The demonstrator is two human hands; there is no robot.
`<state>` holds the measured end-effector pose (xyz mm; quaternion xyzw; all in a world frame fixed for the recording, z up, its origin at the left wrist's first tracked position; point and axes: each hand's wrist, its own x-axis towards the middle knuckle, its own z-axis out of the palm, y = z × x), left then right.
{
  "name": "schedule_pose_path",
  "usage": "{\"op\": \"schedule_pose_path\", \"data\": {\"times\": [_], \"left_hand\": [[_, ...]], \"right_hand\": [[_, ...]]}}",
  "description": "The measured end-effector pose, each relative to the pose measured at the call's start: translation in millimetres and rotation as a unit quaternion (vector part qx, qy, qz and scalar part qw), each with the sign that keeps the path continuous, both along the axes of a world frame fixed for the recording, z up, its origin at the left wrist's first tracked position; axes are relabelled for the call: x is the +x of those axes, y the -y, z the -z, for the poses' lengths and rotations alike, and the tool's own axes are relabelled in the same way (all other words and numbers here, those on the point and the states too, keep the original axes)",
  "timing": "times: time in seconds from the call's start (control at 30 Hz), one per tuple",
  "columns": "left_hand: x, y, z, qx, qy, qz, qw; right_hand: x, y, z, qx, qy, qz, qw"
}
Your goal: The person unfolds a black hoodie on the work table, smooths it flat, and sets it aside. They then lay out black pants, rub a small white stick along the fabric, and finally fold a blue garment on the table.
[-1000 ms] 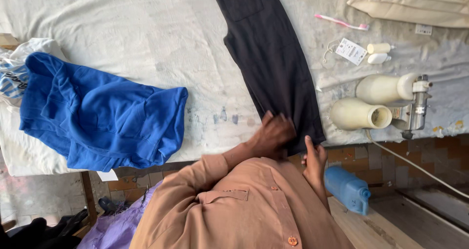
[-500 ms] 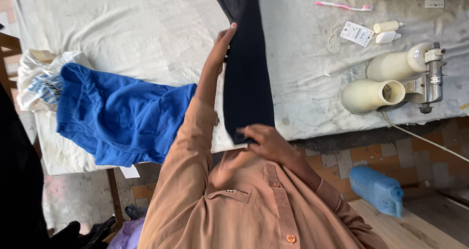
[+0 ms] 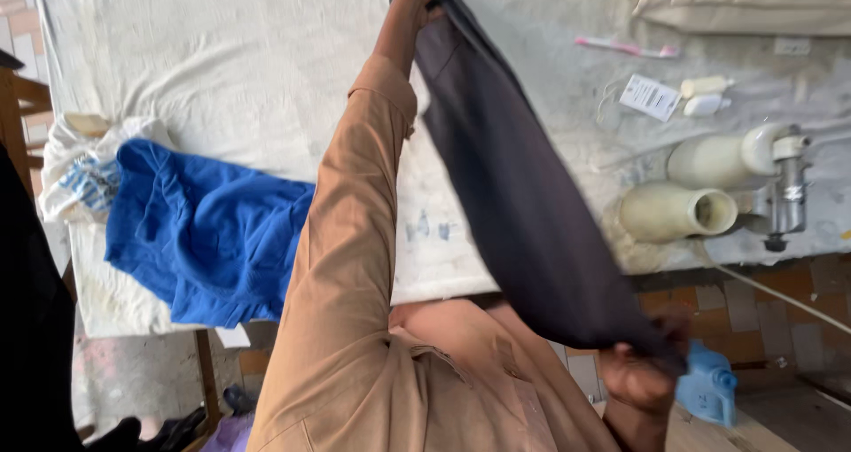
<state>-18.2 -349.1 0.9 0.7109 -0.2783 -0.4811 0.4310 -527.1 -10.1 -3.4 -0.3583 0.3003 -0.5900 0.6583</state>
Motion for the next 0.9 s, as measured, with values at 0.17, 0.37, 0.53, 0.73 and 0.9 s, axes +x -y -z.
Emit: {"op": "schedule_pose_path", "data": {"times": [0.17, 0.37, 0.53, 0.73, 0.9], "left_hand": [[-16.3, -3.0, -52.5, -0.038, 0.047, -0.008, 0.998], [-10.5, 10.1, -62.4, -0.076, 0.081, -0.030, 0.993], [50.4, 12.6, -13.9, -0.084, 0.095, -0.056, 0.990], [37.1, -101.5, 97.7, -0.116, 0.041, -0.068, 0.990], [-36.1, -212.9, 137.5, -0.044, -0.055, 0.012, 0.997]], "right_hand": [[6.6, 60.9, -50.5, -0.162, -0.147, 0.006, 0.976], [59.5, 85.8, -125.1, -0.362, -0.450, -0.112, 0.809], [114.5, 46.8, -74.6, -0.329, -0.575, -0.161, 0.732], [106.2, -48.0, 36.2, 0.003, -0.644, -0.211, 0.735], [96.9, -69.8, 87.2, 0.243, -0.488, 0.025, 0.838]]}}
